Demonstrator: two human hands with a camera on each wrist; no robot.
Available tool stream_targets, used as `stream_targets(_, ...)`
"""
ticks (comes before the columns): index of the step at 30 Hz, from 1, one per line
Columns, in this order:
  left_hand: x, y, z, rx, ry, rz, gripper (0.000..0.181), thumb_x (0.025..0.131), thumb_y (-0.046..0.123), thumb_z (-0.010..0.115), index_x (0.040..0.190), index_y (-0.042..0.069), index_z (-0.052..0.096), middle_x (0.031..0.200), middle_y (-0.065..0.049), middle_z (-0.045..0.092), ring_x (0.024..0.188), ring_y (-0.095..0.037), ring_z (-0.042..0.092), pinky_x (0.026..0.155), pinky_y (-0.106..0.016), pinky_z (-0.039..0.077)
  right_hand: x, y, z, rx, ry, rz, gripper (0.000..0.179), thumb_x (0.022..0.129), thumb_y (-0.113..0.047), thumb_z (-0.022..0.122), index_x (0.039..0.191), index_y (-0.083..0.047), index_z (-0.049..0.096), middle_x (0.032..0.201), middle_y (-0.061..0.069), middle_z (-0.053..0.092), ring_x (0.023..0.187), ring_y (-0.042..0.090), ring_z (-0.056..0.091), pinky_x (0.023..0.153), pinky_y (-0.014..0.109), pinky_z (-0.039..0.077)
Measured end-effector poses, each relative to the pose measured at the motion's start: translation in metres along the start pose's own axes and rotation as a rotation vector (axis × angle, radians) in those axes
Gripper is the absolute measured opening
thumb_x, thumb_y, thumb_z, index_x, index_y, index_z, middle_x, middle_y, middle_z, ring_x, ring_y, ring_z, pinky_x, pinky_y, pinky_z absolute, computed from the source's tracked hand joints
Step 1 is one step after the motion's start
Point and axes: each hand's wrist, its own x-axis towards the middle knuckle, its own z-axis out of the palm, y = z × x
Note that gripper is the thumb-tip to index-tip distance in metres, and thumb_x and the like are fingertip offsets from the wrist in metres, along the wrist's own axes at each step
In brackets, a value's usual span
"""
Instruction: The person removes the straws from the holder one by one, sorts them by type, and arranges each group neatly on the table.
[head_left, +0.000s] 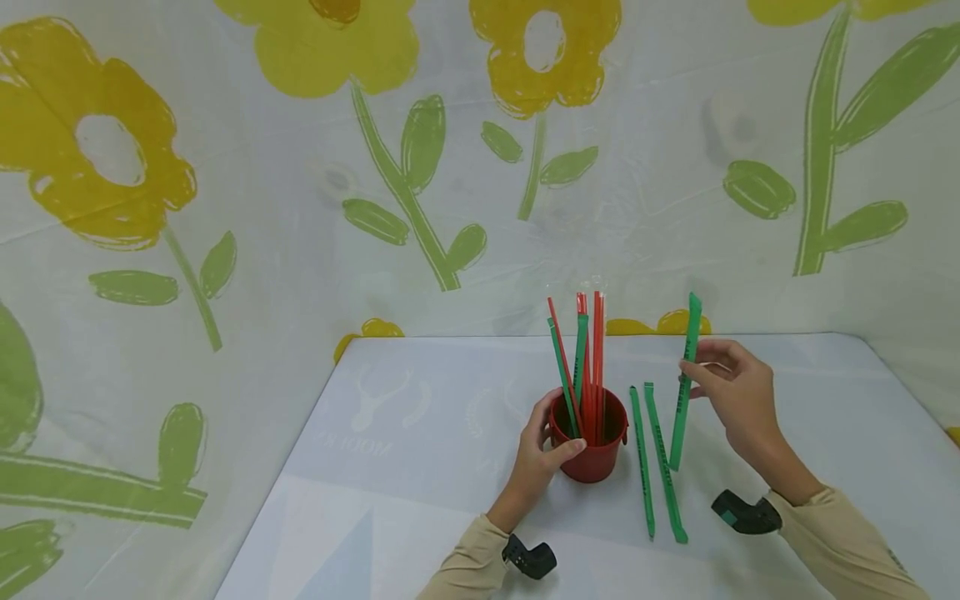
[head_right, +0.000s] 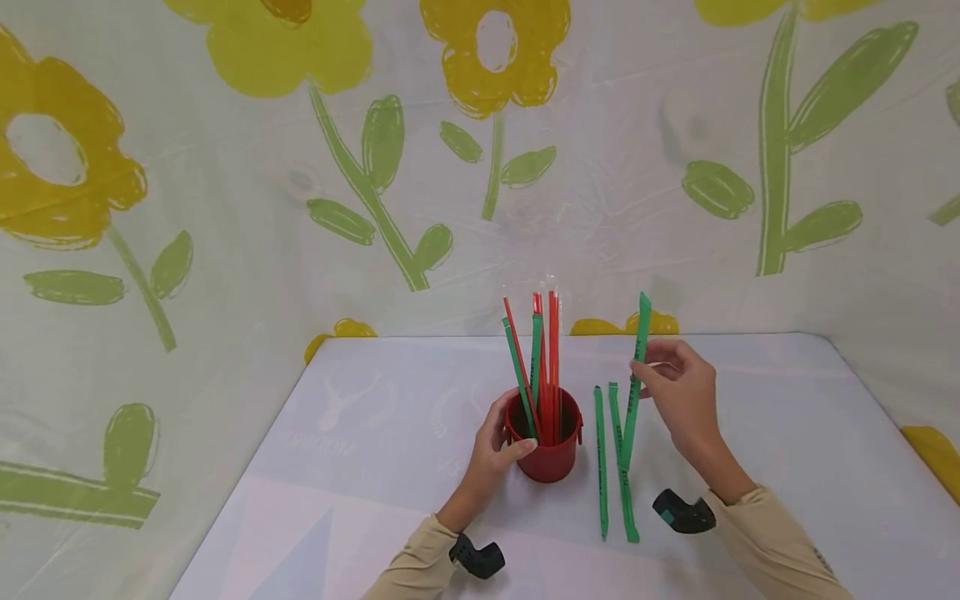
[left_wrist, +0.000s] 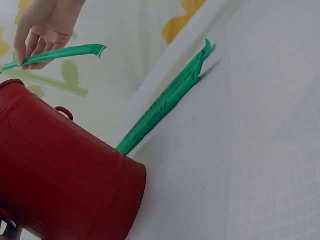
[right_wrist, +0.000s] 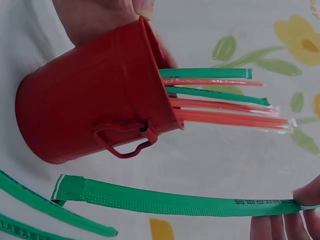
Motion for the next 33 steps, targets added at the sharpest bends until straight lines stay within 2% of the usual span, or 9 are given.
stream_targets(4, 0.001, 0.001, 0.0, 0.012, -0.004, -0.005, 0.063, 0.086, 0.022, 0.059, 0.143, 0.026, 0.034, 0.139, 0.005, 0.046, 0.125, -0.016, 0.042, 0.099, -0.042, 0.04, -0.001, 0.004, -0.002, -0.048, -0.009, 0.029, 0.024, 0.09, -0.018, 0.063, 0.11, -0.005, 0.055, 0.092, -0.005, 0.058, 0.077, -0.002, 0.061, 0.061, 0.021, 0.054)
stream_targets(11, 0.0, 0.001, 0.0, 0.0, -0.023, 0.002, 0.065, 0.086, 0.018, 0.059, 0.145, 0.012, 0.033, 0.14, -0.008, 0.045, 0.125, -0.025, 0.042, 0.099, -0.048, 0.039, -0.002, 0.014, -0.006, -0.089, -0.041, 0.066, 0.033, 0.091, -0.02, 0.063, 0.114, 0.0, 0.052, 0.093, -0.006, 0.057, 0.078, -0.004, 0.06, 0.06, 0.021, 0.054)
stream_targets(16, 0.0, 0.003, 0.0, 0.011, -0.012, 0.006, 0.063, 0.087, 0.021, 0.058, 0.144, 0.021, 0.033, 0.139, 0.001, 0.046, 0.125, -0.019, 0.042, 0.099, -0.045, 0.039, -0.003, 0.021, -0.008, -0.098, -0.06, 0.077, 0.034, 0.091, -0.019, 0.063, 0.115, 0.002, 0.052, 0.093, -0.005, 0.057, 0.077, -0.004, 0.06, 0.06, 0.022, 0.054)
stream_targets(20, -0.001, 0.002, 0.0, 0.006, -0.007, 0.016, 0.062, 0.087, 0.024, 0.058, 0.143, 0.028, 0.034, 0.139, 0.006, 0.045, 0.125, -0.017, 0.042, 0.099, -0.044, 0.04, -0.005, 0.026, -0.009, -0.125, -0.076, 0.098, 0.039, 0.092, -0.023, 0.062, 0.118, 0.003, 0.051, 0.097, 0.001, 0.057, 0.077, -0.004, 0.059, 0.061, 0.022, 0.054)
stream_targets(28, -0.001, 0.001, 0.001, 0.002, -0.008, 0.012, 0.061, 0.087, 0.024, 0.058, 0.143, 0.028, 0.034, 0.138, 0.006, 0.046, 0.125, -0.016, 0.042, 0.099, -0.044, 0.04, -0.006, 0.037, -0.01, -0.164, -0.112, 0.158, 0.045, 0.093, -0.026, 0.059, 0.123, 0.005, 0.049, 0.109, 0.017, 0.056, 0.076, -0.005, 0.057, 0.062, 0.023, 0.054)
stream_targets(33, -0.001, 0.001, 0.0, 0.001, -0.008, 0.014, 0.061, 0.087, 0.025, 0.059, 0.143, 0.028, 0.034, 0.138, 0.006, 0.046, 0.125, -0.016, 0.042, 0.099, -0.045, 0.04, -0.007, 0.045, -0.012, -0.18, -0.128, 0.183, 0.046, 0.093, -0.026, 0.059, 0.125, 0.006, 0.048, 0.111, 0.02, 0.055, 0.076, -0.005, 0.056, 0.062, 0.023, 0.054)
